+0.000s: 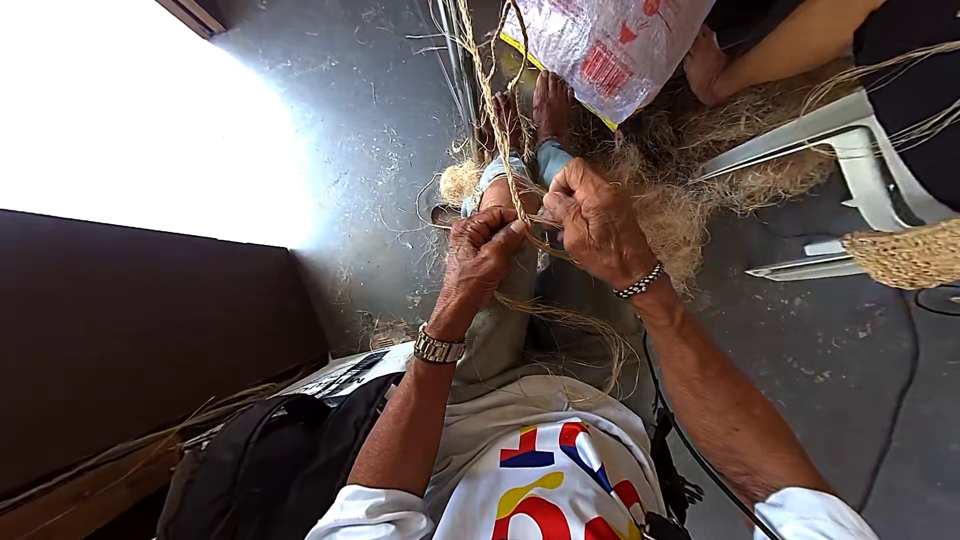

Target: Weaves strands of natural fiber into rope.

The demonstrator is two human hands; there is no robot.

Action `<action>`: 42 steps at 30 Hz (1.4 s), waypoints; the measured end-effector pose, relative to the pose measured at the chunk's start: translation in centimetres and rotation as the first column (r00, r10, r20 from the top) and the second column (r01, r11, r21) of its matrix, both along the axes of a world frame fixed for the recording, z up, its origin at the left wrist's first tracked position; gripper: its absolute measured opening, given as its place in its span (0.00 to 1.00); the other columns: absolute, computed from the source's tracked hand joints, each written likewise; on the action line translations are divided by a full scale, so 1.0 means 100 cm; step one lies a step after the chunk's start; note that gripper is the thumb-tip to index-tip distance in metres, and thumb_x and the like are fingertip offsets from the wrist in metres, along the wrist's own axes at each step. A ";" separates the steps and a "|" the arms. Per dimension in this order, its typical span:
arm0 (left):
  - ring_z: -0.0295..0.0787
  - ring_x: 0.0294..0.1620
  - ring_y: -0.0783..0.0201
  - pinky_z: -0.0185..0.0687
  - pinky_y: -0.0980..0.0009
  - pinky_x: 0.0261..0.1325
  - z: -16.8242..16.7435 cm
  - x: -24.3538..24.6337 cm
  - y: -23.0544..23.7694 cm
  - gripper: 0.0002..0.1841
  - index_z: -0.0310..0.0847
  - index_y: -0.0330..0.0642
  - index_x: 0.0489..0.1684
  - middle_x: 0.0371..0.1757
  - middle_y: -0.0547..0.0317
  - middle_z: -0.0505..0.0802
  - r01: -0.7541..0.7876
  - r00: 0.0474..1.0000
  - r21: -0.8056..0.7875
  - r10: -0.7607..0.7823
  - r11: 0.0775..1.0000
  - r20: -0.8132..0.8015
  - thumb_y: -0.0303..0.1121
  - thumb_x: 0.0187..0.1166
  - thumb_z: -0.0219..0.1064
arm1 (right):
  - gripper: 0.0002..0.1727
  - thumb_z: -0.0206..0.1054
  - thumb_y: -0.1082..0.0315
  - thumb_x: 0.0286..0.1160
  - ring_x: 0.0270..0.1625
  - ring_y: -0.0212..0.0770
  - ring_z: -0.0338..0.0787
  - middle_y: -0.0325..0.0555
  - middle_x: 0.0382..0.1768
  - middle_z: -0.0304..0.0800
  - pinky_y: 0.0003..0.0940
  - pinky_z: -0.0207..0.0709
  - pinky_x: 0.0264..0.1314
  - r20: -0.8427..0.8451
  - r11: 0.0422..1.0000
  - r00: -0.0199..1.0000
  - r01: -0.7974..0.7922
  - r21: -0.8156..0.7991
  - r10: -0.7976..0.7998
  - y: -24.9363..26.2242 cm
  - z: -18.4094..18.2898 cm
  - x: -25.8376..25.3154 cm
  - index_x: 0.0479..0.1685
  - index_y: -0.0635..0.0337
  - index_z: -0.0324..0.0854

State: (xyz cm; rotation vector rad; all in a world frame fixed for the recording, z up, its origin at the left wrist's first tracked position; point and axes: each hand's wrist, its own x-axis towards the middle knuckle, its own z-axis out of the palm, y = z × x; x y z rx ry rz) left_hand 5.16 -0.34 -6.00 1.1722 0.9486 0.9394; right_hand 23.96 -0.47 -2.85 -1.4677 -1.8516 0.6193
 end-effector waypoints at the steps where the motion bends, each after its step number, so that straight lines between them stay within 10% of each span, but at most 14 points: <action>1: 0.67 0.08 0.76 0.57 0.83 0.08 0.000 0.000 0.000 0.07 0.85 0.44 0.39 0.24 0.60 0.88 -0.004 1.000 0.004 0.004 1.000 -0.008 0.29 0.86 0.62 | 0.06 0.57 0.67 0.88 0.19 0.40 0.82 0.45 0.23 0.81 0.36 0.75 0.19 -0.039 1.000 0.999 -0.012 -0.022 0.011 0.001 -0.002 0.000 0.44 0.58 0.75; 7: 0.64 0.07 0.74 0.53 0.82 0.07 0.001 0.005 -0.002 0.09 0.85 0.42 0.37 0.20 0.58 0.86 -0.011 1.000 0.042 0.012 0.999 -0.019 0.28 0.87 0.60 | 0.06 0.58 0.70 0.86 0.14 0.31 0.72 0.41 0.18 0.75 0.23 0.68 0.14 -0.340 0.998 0.939 0.030 -0.052 -0.046 -0.009 -0.002 -0.012 0.41 0.61 0.75; 14: 0.61 0.07 0.77 0.55 0.83 0.08 0.004 0.011 -0.007 0.07 0.87 0.47 0.40 0.17 0.63 0.81 -0.074 0.991 -0.140 0.088 0.987 0.099 0.32 0.85 0.63 | 0.05 0.63 0.73 0.82 0.26 0.36 0.86 0.46 0.27 0.86 0.31 0.82 0.27 -0.142 0.956 0.986 0.118 0.267 -0.082 -0.050 -0.038 -0.041 0.42 0.67 0.82; 23: 0.66 0.09 0.79 0.59 0.85 0.09 0.009 0.017 -0.004 0.09 0.85 0.45 0.43 0.24 0.61 0.87 -0.033 0.941 -0.378 0.156 0.925 0.300 0.31 0.88 0.58 | 0.07 0.62 0.69 0.86 0.25 0.33 0.86 0.43 0.24 0.85 0.28 0.84 0.30 -0.237 0.970 0.969 0.118 0.213 -0.066 -0.070 -0.051 -0.031 0.43 0.65 0.81; 30: 0.61 0.08 0.79 0.56 0.85 0.08 0.004 0.017 -0.005 0.08 0.86 0.44 0.44 0.23 0.63 0.83 -0.039 0.937 -0.319 0.145 0.947 0.318 0.28 0.87 0.59 | 0.11 0.52 0.68 0.92 0.63 0.43 0.92 0.54 0.54 0.92 0.40 0.87 0.67 -0.240 0.891 0.944 0.301 0.339 -0.227 -0.052 -0.018 -0.007 0.45 0.66 0.75; 37: 0.62 0.08 0.78 0.57 0.84 0.08 0.005 0.016 -0.006 0.07 0.85 0.43 0.41 0.20 0.61 0.82 -0.053 0.946 -0.265 0.133 0.963 0.296 0.27 0.86 0.60 | 0.08 0.53 0.67 0.90 0.20 0.34 0.77 0.44 0.26 0.78 0.28 0.72 0.20 -0.331 0.986 0.930 0.135 -0.098 -0.160 -0.017 -0.025 -0.027 0.43 0.60 0.74; 42: 0.66 0.10 0.76 0.59 0.83 0.11 0.008 0.005 -0.006 0.07 0.84 0.44 0.35 0.18 0.63 0.81 -0.065 0.998 -0.010 0.065 0.998 -0.003 0.26 0.83 0.62 | 0.07 0.57 0.71 0.86 0.16 0.26 0.67 0.36 0.20 0.71 0.19 0.63 0.17 -0.548 0.996 0.832 0.041 -0.085 -0.081 -0.001 -0.038 -0.026 0.38 0.59 0.76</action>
